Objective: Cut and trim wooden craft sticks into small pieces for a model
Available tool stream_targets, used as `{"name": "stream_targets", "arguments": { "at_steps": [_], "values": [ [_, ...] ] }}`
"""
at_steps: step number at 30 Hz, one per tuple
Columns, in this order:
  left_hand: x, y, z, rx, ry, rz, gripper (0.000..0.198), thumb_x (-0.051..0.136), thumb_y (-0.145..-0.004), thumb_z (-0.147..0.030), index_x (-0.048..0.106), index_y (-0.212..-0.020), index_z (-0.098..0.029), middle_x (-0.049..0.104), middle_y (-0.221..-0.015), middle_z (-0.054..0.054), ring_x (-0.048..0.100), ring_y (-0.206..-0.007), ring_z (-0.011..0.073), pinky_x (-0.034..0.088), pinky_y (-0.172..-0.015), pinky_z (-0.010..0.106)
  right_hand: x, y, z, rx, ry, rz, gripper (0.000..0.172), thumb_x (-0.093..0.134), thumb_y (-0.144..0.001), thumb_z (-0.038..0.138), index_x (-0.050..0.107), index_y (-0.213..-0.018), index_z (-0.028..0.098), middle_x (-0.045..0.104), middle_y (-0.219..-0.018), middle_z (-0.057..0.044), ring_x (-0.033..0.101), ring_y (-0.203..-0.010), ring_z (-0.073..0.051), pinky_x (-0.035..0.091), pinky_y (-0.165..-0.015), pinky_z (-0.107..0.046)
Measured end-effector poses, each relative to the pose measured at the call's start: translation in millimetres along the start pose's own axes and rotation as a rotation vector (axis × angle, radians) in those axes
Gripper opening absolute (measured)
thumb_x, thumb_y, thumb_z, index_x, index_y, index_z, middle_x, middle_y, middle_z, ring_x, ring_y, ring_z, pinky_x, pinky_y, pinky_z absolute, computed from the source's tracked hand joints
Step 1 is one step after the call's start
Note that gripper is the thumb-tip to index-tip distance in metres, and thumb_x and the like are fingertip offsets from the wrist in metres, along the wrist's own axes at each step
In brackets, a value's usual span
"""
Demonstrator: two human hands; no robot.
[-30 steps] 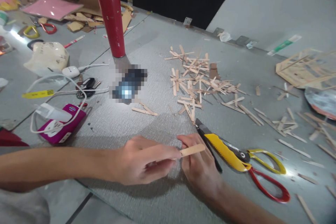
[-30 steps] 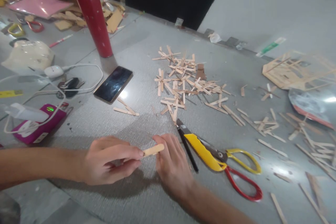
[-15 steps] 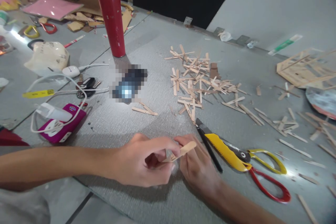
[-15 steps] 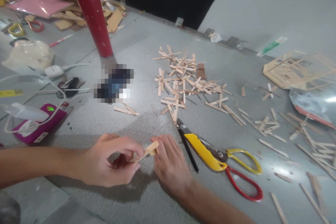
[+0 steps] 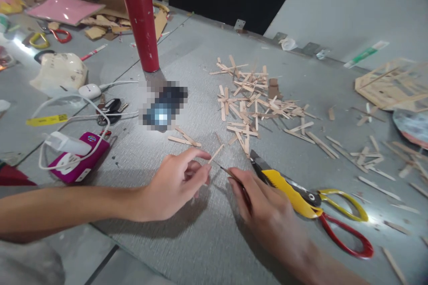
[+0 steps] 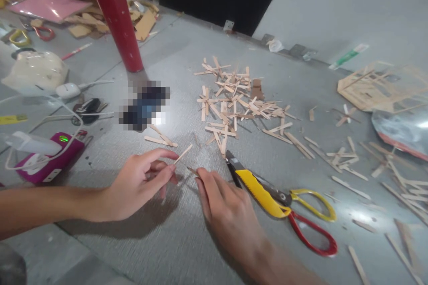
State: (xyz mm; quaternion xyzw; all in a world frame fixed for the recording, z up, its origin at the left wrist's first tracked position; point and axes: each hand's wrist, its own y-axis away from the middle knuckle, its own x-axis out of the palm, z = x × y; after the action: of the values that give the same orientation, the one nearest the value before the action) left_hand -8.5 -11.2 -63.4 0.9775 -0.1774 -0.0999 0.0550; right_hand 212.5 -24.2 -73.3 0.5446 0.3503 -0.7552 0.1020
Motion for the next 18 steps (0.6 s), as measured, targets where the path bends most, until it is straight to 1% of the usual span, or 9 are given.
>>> {"name": "stream_targets", "arguments": {
  "at_steps": [2, 4, 6, 8, 9, 11, 12, 15, 18],
  "values": [
    [0.1, -3, 1, -0.026, -0.034, 0.004, 0.022, 0.049, -0.102, -0.034, 0.061, -0.107, -0.015, 0.071, -0.074, 0.001, 0.061, -0.051, 0.0098, 0.049, -0.052, 0.02, -10, -3, 3, 0.041, -0.045, 0.076, 0.025, 0.043, -0.107, 0.019, 0.061, -0.122, 0.011, 0.078, -0.1, -0.012, 0.078, -0.081, -0.022, 0.061, -0.065, -0.032],
    [-1.0, -5, 1, -0.013, -0.097, 0.016, 0.024, 0.047, -0.104, -0.032, 0.064, -0.098, -0.016, 0.073, -0.077, 0.002, 0.063, -0.054, 0.0092, 0.048, -0.056, 0.02, -20, -4, 6, 0.076, -0.126, 0.155, 0.03, 0.041, -0.107, 0.02, 0.06, -0.129, 0.012, 0.078, -0.11, -0.012, 0.078, -0.091, -0.022, 0.063, -0.071, -0.031],
    [-3.0, -7, 1, 0.004, -0.163, 0.03, 0.03, 0.045, -0.105, -0.029, 0.064, -0.085, -0.016, 0.069, -0.068, -0.001, 0.061, -0.052, 0.0081, 0.046, -0.057, 0.019, -30, -4, 9, 0.108, -0.196, 0.214, 0.033, 0.042, -0.107, 0.021, 0.059, -0.134, 0.014, 0.078, -0.114, -0.011, 0.078, -0.096, -0.02, 0.064, -0.076, -0.028],
    [-4.9, -8, 1, 0.008, -0.209, 0.037, 0.036, 0.043, -0.106, -0.028, 0.06, -0.076, -0.017, 0.061, -0.056, -0.004, 0.057, -0.049, 0.0076, 0.043, -0.056, 0.019, -37, -3, 11, 0.176, -0.222, 0.238, 0.034, 0.045, -0.105, 0.024, 0.06, -0.135, 0.017, 0.08, -0.104, -0.007, 0.079, -0.087, -0.018, 0.064, -0.072, -0.026],
    [-5.5, -9, 2, 0.011, -0.222, 0.036, 0.038, 0.042, -0.106, -0.028, 0.059, -0.074, -0.017, 0.058, -0.053, -0.005, 0.055, -0.048, 0.0075, 0.041, -0.055, 0.019, -40, -2, 11, 0.215, -0.228, 0.239, 0.033, 0.048, -0.105, 0.026, 0.062, -0.133, 0.018, 0.08, -0.093, -0.004, 0.078, -0.076, -0.017, 0.063, -0.065, -0.025],
    [-5.8, -9, 3, 0.031, -0.231, 0.029, 0.04, 0.04, -0.107, -0.028, 0.057, -0.073, -0.017, 0.055, -0.051, -0.005, 0.052, -0.046, 0.0073, 0.04, -0.053, 0.018, -42, 0, 11, 0.262, -0.259, 0.219, 0.028, 0.051, -0.104, 0.03, 0.066, -0.125, 0.02, 0.075, -0.072, 0.001, 0.07, -0.054, -0.015, 0.057, -0.049, -0.023],
    [-5.7, -9, 3, 0.043, -0.231, 0.029, 0.04, 0.04, -0.107, -0.028, 0.056, -0.072, -0.018, 0.054, -0.051, -0.006, 0.051, -0.046, 0.0071, 0.039, -0.053, 0.018, -42, 1, 12, 0.267, -0.283, 0.202, 0.026, 0.051, -0.104, 0.032, 0.068, -0.12, 0.02, 0.072, -0.065, 0.002, 0.066, -0.047, -0.015, 0.055, -0.045, -0.023],
    [-4.8, -9, 3, 0.053, -0.212, 0.039, 0.04, 0.039, -0.107, -0.027, 0.053, -0.07, -0.018, 0.051, -0.049, -0.007, 0.047, -0.043, 0.0068, 0.037, -0.05, 0.018, -38, 0, 12, 0.25, -0.324, 0.16, 0.024, 0.05, -0.104, 0.03, 0.069, -0.112, 0.018, 0.067, -0.059, 0.003, 0.062, -0.042, -0.014, 0.05, -0.042, -0.024],
    [-4.5, -10, 3, 0.039, -0.2, 0.051, 0.041, 0.039, -0.107, -0.027, 0.051, -0.069, -0.018, 0.05, -0.048, -0.007, 0.047, -0.043, 0.007, 0.037, -0.05, 0.018, -33, -3, 15, 0.239, -0.303, 0.141, 0.025, 0.048, -0.105, 0.028, 0.068, -0.113, 0.016, 0.065, -0.056, 0.003, 0.06, -0.041, -0.013, 0.048, -0.043, -0.024]
  ]
}}
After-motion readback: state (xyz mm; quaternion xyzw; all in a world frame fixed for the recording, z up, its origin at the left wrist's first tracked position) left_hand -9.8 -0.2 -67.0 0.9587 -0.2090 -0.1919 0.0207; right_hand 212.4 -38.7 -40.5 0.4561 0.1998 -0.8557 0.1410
